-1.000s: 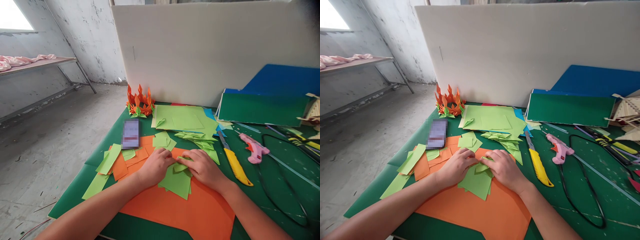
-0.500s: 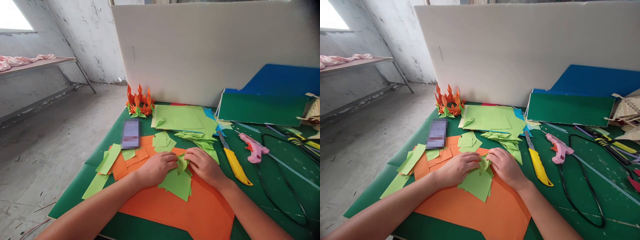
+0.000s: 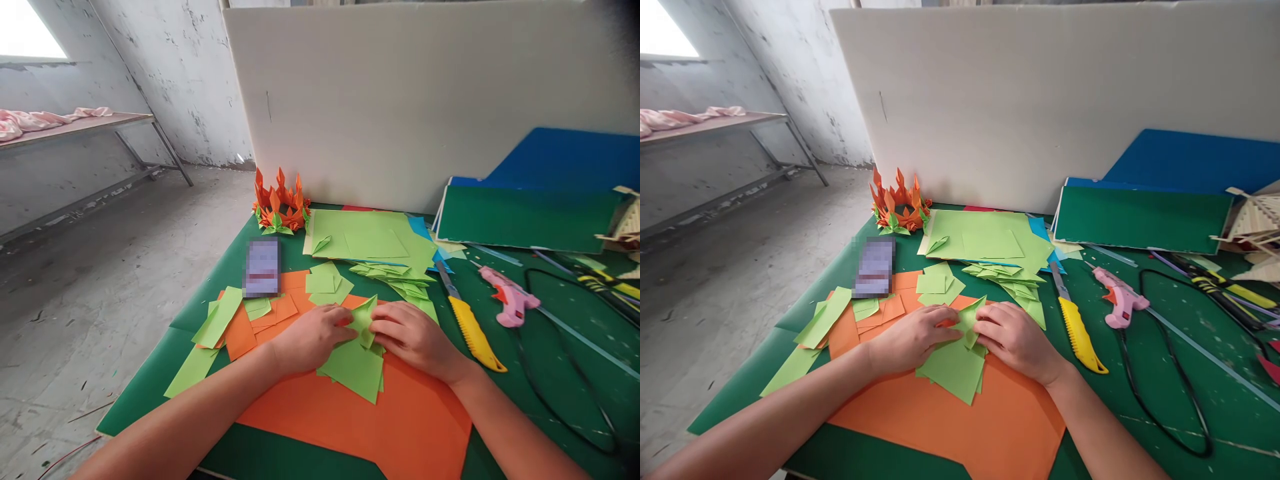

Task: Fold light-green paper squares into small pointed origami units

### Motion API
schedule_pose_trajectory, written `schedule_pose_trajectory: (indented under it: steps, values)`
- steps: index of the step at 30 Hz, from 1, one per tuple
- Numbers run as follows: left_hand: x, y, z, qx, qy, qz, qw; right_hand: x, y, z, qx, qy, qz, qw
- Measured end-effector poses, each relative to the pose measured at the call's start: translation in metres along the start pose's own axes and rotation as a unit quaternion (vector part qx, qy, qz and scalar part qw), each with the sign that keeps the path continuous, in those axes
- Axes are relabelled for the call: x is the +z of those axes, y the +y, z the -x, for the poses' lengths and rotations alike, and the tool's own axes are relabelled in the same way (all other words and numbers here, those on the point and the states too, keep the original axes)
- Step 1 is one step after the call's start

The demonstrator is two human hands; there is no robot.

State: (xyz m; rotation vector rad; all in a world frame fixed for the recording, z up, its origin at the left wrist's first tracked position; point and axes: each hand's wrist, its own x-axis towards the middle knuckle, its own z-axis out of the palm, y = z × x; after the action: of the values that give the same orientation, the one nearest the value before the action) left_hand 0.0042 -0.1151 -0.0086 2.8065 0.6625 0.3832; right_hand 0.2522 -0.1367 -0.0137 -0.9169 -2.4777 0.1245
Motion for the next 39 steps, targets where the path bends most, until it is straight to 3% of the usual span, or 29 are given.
schedule_pose_trajectory:
  steps: [11, 18, 39]
  values:
    - [-0.004, -0.004, 0.001, -0.001, -0.024, 0.044, 0.999, 0.002, -0.002, -0.002, 0.061, -0.026, -0.118, 0.991]
    - [-0.004, -0.003, 0.001, -0.028, -0.038, 0.007, 0.999, 0.002, 0.001, -0.003, 0.05, -0.017, -0.159, 0.986]
    - [-0.003, -0.008, 0.002, 0.028, -0.038, 0.003, 0.999, 0.01, -0.016, -0.014, 0.216, -0.033, -0.16, 0.963]
